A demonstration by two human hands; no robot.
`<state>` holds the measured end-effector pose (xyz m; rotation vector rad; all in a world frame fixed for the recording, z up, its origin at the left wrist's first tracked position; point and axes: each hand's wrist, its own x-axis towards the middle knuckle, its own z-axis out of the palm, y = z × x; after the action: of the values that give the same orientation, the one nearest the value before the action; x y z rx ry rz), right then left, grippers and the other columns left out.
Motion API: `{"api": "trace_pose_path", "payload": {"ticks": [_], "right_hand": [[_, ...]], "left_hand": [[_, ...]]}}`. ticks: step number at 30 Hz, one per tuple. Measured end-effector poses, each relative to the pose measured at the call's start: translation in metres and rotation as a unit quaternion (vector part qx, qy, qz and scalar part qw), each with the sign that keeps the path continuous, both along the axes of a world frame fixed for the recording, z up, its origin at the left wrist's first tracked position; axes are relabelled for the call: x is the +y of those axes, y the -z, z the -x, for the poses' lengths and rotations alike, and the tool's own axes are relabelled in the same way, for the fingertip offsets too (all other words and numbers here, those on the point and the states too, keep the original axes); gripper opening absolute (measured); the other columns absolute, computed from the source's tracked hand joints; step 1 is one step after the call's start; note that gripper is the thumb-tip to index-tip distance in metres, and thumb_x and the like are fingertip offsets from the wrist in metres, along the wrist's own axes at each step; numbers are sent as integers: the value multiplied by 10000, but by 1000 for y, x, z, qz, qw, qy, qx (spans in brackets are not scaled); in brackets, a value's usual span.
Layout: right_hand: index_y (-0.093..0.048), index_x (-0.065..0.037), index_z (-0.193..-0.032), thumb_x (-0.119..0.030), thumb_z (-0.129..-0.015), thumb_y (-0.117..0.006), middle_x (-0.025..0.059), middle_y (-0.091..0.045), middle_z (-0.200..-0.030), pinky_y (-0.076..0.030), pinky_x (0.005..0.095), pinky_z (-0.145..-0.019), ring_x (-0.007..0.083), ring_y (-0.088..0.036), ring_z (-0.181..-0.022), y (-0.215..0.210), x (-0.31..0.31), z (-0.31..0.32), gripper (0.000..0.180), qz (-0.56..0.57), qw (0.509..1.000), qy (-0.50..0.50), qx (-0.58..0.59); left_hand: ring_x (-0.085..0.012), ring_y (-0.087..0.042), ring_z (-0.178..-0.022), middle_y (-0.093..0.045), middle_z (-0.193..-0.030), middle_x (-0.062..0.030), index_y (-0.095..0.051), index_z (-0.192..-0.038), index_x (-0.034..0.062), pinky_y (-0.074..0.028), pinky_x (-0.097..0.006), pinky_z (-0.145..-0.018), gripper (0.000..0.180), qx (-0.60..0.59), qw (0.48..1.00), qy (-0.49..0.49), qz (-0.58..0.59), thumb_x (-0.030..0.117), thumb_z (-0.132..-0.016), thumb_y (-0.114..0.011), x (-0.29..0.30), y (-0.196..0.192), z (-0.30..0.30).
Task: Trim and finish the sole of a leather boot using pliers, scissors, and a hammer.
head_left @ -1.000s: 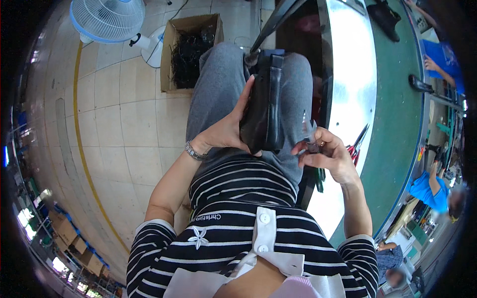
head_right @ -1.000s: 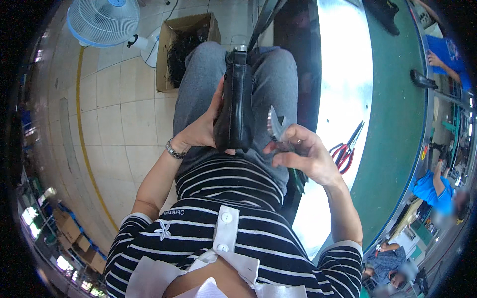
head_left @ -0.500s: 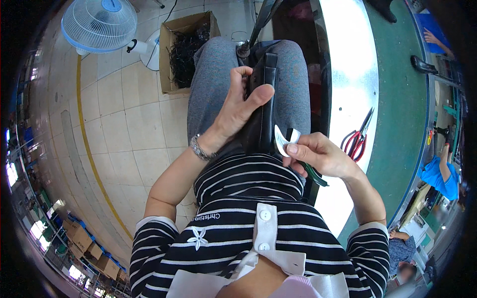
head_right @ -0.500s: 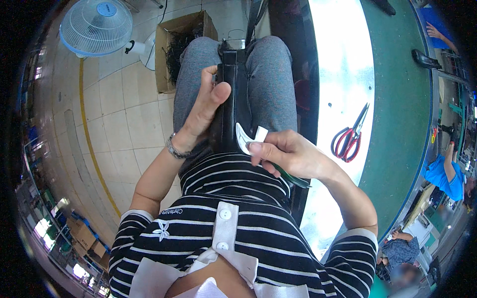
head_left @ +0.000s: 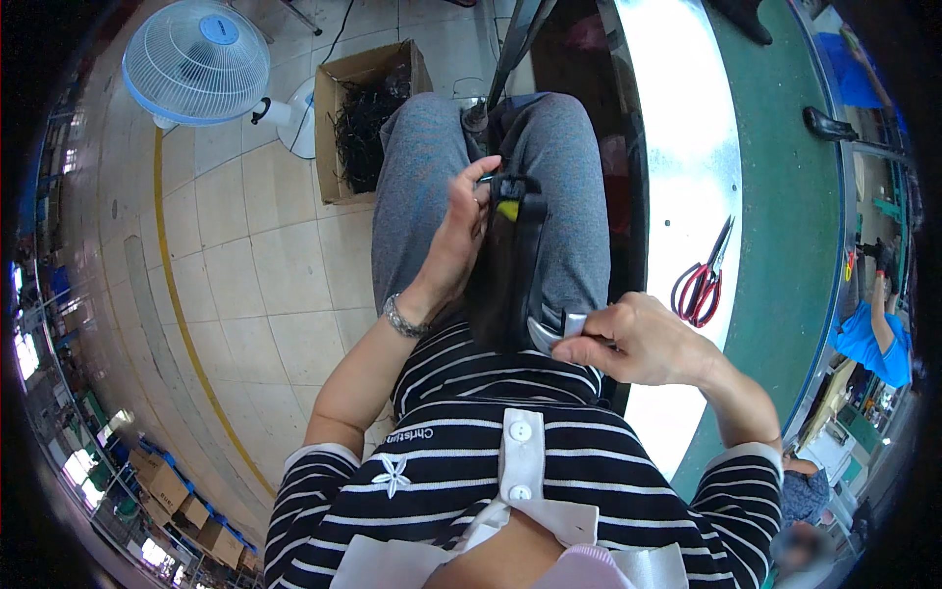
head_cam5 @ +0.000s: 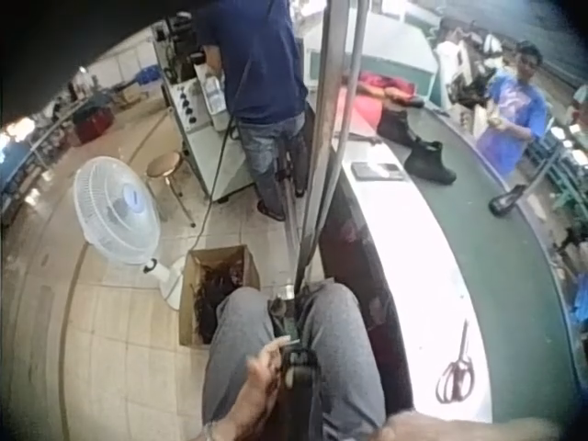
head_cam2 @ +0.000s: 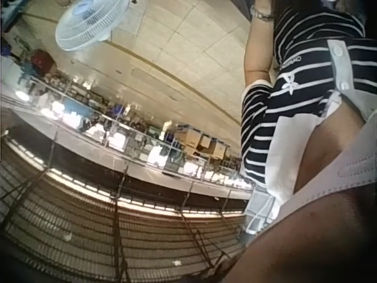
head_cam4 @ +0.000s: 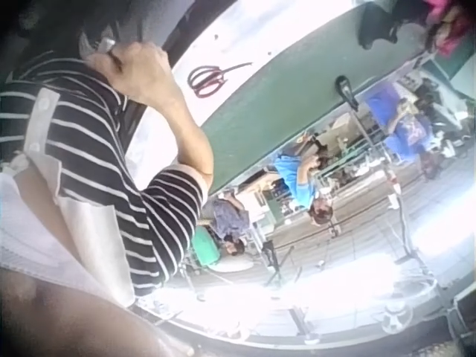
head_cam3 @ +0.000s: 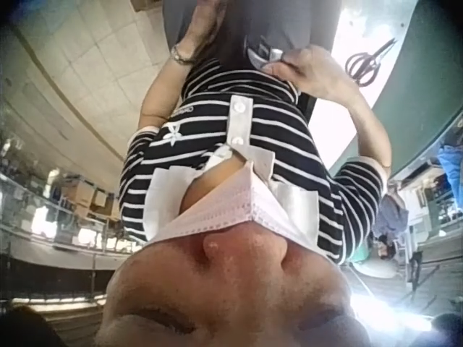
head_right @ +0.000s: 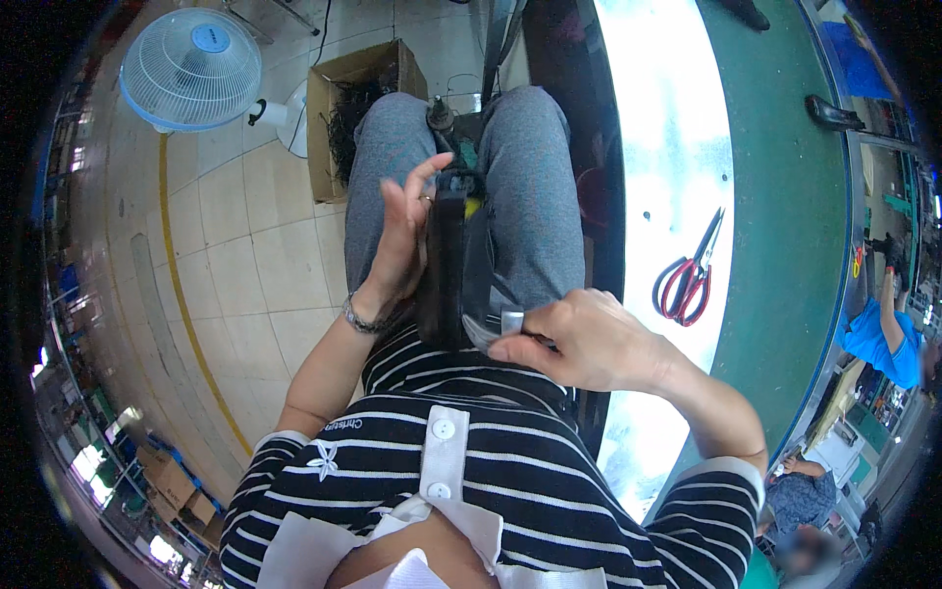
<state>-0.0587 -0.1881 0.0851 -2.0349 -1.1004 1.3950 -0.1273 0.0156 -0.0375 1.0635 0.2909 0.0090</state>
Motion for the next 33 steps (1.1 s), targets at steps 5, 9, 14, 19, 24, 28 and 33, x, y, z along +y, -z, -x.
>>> {"api": "trace_pose_path", "payload": {"ticks": [5, 9, 14, 19, 24, 28, 33], "right_hand": [[-660, -22, -720, -457, -953, -557, 16, -574, -538, -461, 273, -469, 105, -584, -498, 28, -39, -3, 504, 7, 934, 311, 176], [-693, 3, -888, -376, -963, -558, 80, -641, -633, -484, 321, -587, 154, -630, -582, 57, -67, -29, 409, 136, 886, 405, -179], [-536, -31, -1270, -143, -917, -597, 176, -627, -1027, -527, 411, -769, 304, -635, -899, 107, -127, -44, 376, 234, 817, 297, -436], [-476, -70, -1344, -67, -753, -742, 178, -471, -1292, -502, 431, -907, 343, -541, -1149, 95, -113, -41, 649, 114, 852, 238, -453], [-437, -94, -1380, -167, -604, -858, 162, -434, -1377, -344, 430, -1084, 364, -449, -1260, 54, -38, -28, 885, -212, 932, 80, -283], [-470, -33, -1348, -185, -601, -860, 187, -562, -1247, -435, 420, -990, 363, -557, -1141, 51, -40, -27, 857, -242, 952, 160, -96], [-560, 67, -1250, -207, -669, -866, 106, -655, -1125, -451, 285, -926, 148, -599, -1023, 57, -54, -5, 712, -243, 865, 421, 122]], "left_hand": [[-177, -644, -740, -658, -745, -99, -661, -798, 26, -524, -279, -718, 992, 153, 975, 123, 100, 800, -856, -43, -13, 34, -2], [-156, -617, -645, -641, -696, -75, -639, -733, 51, -505, -251, -642, 963, 85, 980, 178, -23, 789, -864, -35, -21, 20, 1], [-150, -610, -640, -633, -681, -77, -641, -720, 41, -494, -239, -644, 970, 74, 977, 198, -11, 784, -869, -35, -18, -9, -11], [-229, -610, -674, -624, -686, -150, -615, -701, -3, -494, -302, -698, 977, 73, 976, 194, 68, 780, -874, -57, -10, -29, -36], [-356, -572, -757, -591, -676, -174, -580, -754, 16, -442, -421, -855, 921, -95, 846, 315, 419, 700, -917, 15, -3, -22, -70], [-364, -604, -838, -647, -844, -171, -613, -940, 12, -395, -444, -1033, 766, -116, 805, 297, 500, 594, -995, -118, -12, -33, -76], [-310, -518, -1213, -479, -1369, -209, -387, -1396, 41, -378, -462, -1079, 546, 80, 946, 21, 313, 431, -1015, -381, -4, -26, -69]]}}
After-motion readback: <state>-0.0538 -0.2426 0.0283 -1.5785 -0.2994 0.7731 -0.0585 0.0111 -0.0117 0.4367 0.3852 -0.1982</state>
